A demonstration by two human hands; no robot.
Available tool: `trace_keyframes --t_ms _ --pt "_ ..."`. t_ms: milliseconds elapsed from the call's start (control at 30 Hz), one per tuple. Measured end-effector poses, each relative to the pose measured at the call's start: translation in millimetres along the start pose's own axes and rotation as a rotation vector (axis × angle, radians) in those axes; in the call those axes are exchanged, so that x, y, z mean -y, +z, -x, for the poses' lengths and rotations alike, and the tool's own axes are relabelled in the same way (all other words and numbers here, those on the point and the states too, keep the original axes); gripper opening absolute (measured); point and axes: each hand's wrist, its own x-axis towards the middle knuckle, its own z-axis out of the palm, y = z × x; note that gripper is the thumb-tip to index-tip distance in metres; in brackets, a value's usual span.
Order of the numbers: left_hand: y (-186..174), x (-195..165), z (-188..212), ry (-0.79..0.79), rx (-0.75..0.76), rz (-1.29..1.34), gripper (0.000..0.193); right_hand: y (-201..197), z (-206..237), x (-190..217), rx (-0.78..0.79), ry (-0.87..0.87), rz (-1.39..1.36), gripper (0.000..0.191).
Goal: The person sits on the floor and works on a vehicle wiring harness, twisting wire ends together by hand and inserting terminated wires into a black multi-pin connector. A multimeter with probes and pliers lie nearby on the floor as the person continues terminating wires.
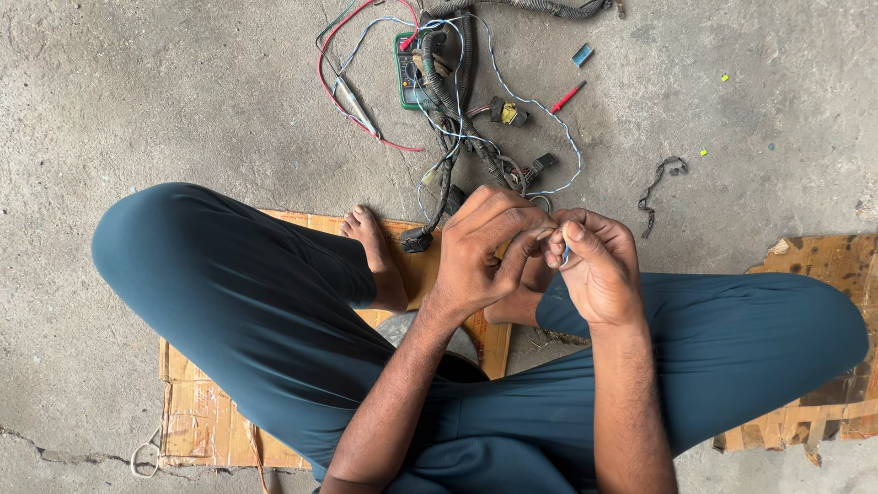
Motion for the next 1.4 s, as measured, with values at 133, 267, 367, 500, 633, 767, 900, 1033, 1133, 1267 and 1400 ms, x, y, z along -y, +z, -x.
trace_keyframes --t_ms 133,267,367,500,633,767,900,1033,1133,1267,1400 --pt "0 0 0 0.013 -0.02 -0.017 0.023 4 -1 -1 -0.053 -0.032 0.078 0.02" --pt "2 1 0 -0.01 -0.038 -0.011 0.021 12 -1 0 -0.016 -0.173 0.233 0.021" --pt "4 2 1 -0.076 -0.065 0.024 0.016 23 -1 0 -0.031 -0.261 0.327 0.021" --pt "7 3 2 -0.144 -0.129 0.094 0.011 32 -2 4 -0.054 -0.314 0.402 0.025" --pt "6 5 2 -0.141 -0.104 0.101 0.011 37 0 5 -0.094 -0.402 0.438 0.023" --pt "5 6 0 -0.146 -0.112 0.112 0.012 39 0 2 -0.137 -0.393 0.518 0.02" --pt "6 15 5 -0.125 -0.101 0.131 0.012 40 -2 2 -0.125 -0.352 0.461 0.017" --pt "16 55 26 -0.312 -0.239 0.476 0.01 45 -1 5 -0.157 -0.365 0.508 0.015" --pt "24 127 29 -0.539 -0.481 0.549 0.028 56 3 9 -0.177 -0.489 0.619 0.013" --pt "32 206 55 -0.901 -0.363 -0.44 0.049 73 11 20 -0.235 -0.771 1.197 0.016" --pt "29 210 121 -1.038 -0.038 -0.869 0.094 83 17 25 -0.203 -0.816 1.244 0.017"
